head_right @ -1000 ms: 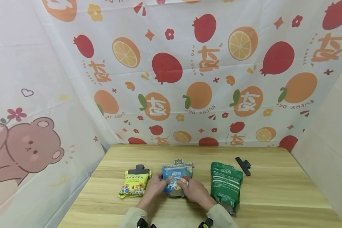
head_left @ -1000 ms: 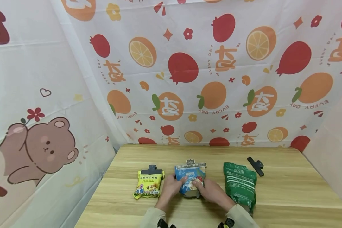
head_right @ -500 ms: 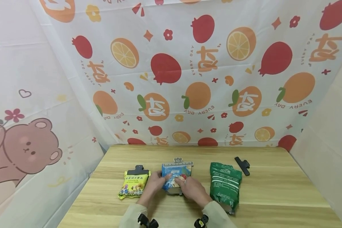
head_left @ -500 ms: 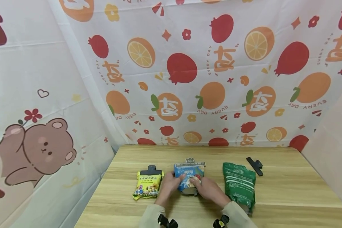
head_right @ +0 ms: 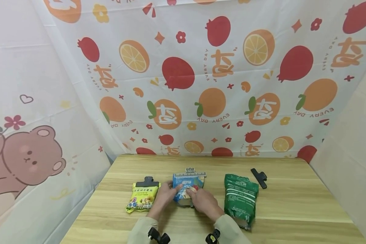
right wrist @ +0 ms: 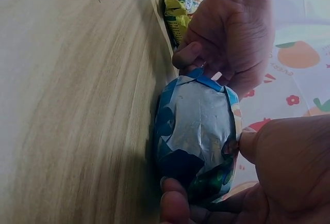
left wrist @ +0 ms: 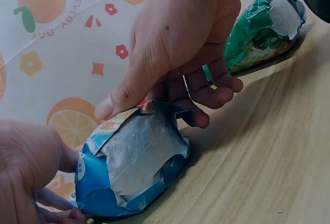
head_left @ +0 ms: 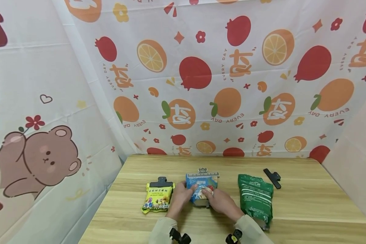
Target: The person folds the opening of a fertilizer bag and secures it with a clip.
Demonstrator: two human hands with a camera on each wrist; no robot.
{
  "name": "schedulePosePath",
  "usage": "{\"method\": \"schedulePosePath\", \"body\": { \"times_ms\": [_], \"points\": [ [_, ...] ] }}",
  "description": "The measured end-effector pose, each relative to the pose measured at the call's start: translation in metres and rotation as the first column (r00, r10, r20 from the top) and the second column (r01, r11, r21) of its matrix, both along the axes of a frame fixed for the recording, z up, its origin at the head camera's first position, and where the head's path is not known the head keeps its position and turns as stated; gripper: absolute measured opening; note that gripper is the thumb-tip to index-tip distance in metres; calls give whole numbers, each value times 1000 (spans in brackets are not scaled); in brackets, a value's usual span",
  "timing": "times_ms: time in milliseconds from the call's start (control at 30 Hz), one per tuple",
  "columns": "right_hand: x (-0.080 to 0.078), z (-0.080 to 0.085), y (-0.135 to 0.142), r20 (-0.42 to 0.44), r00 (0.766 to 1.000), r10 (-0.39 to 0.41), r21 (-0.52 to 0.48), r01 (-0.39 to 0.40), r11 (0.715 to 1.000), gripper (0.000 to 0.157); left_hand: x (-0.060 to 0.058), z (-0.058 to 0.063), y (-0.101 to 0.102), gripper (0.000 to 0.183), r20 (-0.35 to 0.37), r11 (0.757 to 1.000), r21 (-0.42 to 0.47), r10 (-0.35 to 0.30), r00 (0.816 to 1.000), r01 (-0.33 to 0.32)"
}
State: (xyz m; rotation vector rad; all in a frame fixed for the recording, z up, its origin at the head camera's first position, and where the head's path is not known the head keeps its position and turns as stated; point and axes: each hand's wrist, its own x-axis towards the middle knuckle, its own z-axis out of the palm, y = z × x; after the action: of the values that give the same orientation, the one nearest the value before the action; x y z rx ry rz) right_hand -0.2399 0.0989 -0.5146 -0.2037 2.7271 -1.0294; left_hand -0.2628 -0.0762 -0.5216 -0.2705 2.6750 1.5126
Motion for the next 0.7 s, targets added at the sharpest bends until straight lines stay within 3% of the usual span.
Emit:
{"method": "schedulePosePath", "body": {
  "times_ms": [300,567,700],
  "points": [
    [2,1,-1,-30,999,-24,51,25,998,60,3,1,4,66,-100,991,-129,34,994,-47],
    [3,11,3,-70,998,-2,106,9,994,61,8,4,8,58,-218,973,-215,35,975,-83],
    [4,22,6,-121,993,4,84,6,996,56,10,8,9,54,-293,966,-242,20,956,-95]
  ]
}}
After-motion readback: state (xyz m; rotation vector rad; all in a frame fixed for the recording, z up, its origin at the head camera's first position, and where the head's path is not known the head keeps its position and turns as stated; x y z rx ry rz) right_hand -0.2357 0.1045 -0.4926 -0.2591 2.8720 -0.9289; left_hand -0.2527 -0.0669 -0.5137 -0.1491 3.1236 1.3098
